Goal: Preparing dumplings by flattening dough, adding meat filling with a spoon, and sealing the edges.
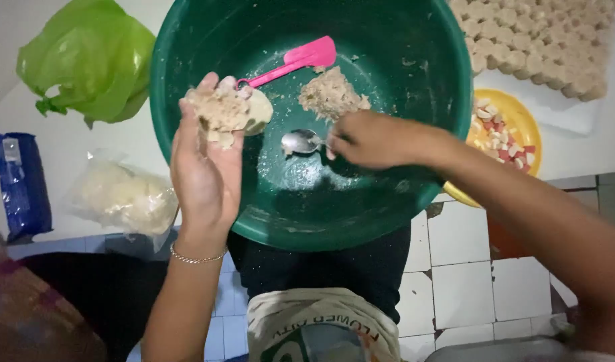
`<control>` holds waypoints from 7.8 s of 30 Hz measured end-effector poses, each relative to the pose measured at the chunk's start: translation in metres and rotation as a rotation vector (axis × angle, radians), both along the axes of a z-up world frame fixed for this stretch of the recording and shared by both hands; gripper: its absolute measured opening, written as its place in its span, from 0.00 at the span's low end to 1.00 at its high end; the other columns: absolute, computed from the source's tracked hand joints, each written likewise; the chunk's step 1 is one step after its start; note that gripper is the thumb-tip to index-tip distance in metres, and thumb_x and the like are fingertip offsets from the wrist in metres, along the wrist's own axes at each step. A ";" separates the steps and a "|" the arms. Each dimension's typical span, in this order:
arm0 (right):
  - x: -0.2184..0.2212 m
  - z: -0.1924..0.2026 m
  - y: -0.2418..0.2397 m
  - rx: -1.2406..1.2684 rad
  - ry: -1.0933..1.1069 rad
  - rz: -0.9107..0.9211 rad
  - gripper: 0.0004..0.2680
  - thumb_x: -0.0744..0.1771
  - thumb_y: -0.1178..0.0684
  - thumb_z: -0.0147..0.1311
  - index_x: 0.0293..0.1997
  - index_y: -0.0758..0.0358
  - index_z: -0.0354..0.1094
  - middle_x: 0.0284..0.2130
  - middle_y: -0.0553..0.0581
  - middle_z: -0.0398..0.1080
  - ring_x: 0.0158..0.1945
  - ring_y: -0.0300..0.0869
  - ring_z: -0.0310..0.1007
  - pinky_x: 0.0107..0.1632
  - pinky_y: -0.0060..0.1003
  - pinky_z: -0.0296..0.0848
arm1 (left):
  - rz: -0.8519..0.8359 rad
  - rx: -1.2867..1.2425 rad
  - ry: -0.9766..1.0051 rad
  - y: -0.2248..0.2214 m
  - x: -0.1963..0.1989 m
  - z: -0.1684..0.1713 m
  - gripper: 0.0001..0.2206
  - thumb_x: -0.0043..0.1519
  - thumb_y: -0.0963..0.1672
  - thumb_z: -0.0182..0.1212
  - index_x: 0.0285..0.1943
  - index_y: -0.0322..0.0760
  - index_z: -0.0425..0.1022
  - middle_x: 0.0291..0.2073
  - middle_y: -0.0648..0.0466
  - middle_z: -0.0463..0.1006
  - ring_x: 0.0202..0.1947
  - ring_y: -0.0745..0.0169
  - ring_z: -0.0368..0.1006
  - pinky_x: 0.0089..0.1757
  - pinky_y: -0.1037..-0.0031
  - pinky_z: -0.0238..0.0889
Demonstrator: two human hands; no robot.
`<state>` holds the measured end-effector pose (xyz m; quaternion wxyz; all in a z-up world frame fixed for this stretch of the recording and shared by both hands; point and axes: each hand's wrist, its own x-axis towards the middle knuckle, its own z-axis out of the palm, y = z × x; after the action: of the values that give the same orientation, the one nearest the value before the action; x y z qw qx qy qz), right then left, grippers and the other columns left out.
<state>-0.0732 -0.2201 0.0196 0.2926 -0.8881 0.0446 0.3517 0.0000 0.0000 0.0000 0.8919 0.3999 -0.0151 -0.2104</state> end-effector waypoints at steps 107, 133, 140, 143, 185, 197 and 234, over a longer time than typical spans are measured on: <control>-0.067 0.106 0.032 -0.334 -0.316 -0.185 0.10 0.70 0.47 0.44 0.37 0.49 0.75 0.10 0.51 0.66 0.10 0.37 0.58 0.19 0.32 0.53 | -0.453 0.752 -0.994 0.014 0.008 0.013 0.15 0.57 0.50 0.69 0.30 0.39 0.68 0.26 0.57 0.71 0.25 0.68 0.64 0.28 0.78 0.55; -0.091 0.102 0.053 -0.478 -0.384 -0.166 0.08 0.68 0.47 0.47 0.33 0.44 0.74 0.08 0.47 0.69 0.10 0.41 0.65 0.20 0.38 0.60 | -0.462 0.606 -1.337 -0.018 -0.006 0.022 0.19 0.51 0.48 0.75 0.44 0.33 0.76 0.36 0.51 0.78 0.38 0.57 0.74 0.37 0.72 0.64; -0.080 0.125 0.048 -0.434 -0.289 -0.251 0.13 0.69 0.41 0.45 0.35 0.46 0.79 0.08 0.48 0.72 0.09 0.36 0.61 0.19 0.31 0.58 | -0.578 0.689 -1.293 -0.012 0.005 0.020 0.22 0.57 0.46 0.68 0.58 0.34 0.67 0.53 0.45 0.75 0.50 0.52 0.72 0.46 0.66 0.65; -0.078 0.116 0.053 -0.467 -0.275 -0.229 0.12 0.69 0.41 0.45 0.34 0.44 0.78 0.08 0.48 0.70 0.10 0.39 0.62 0.20 0.34 0.57 | -0.470 0.566 -1.410 -0.018 0.008 0.024 0.19 0.52 0.44 0.75 0.49 0.32 0.75 0.41 0.49 0.79 0.40 0.56 0.75 0.39 0.70 0.65; -0.046 -0.105 0.005 -1.195 -0.346 0.501 0.05 0.69 0.58 0.48 0.34 0.54 0.64 0.13 0.33 0.58 0.14 0.29 0.61 0.15 0.28 0.53 | -0.265 0.918 -1.190 0.002 0.043 -0.023 0.22 0.53 0.51 0.79 0.31 0.41 0.65 0.23 0.55 0.72 0.25 0.62 0.69 0.28 0.69 0.58; -0.036 -0.006 0.013 -0.466 -0.088 0.037 0.06 0.69 0.54 0.45 0.47 0.60 0.68 0.36 0.60 0.76 0.35 0.46 0.81 0.39 0.38 0.81 | -0.319 0.950 -1.138 0.007 0.044 -0.015 0.17 0.59 0.45 0.70 0.45 0.34 0.65 0.37 0.49 0.73 0.37 0.58 0.69 0.38 0.67 0.63; -0.134 0.105 0.032 -0.733 -0.753 -0.065 0.06 0.70 0.42 0.55 0.36 0.42 0.73 0.07 0.46 0.62 0.16 0.44 0.65 0.18 0.37 0.54 | -0.528 0.545 -1.424 -0.019 -0.009 0.049 0.12 0.59 0.42 0.70 0.41 0.30 0.70 0.33 0.49 0.73 0.35 0.56 0.70 0.35 0.72 0.59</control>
<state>-0.2071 -0.1879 0.1243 -0.0308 -0.9952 0.0840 -0.0399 -0.0092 -0.0186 0.0491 0.4600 0.6249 -0.6221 -0.1050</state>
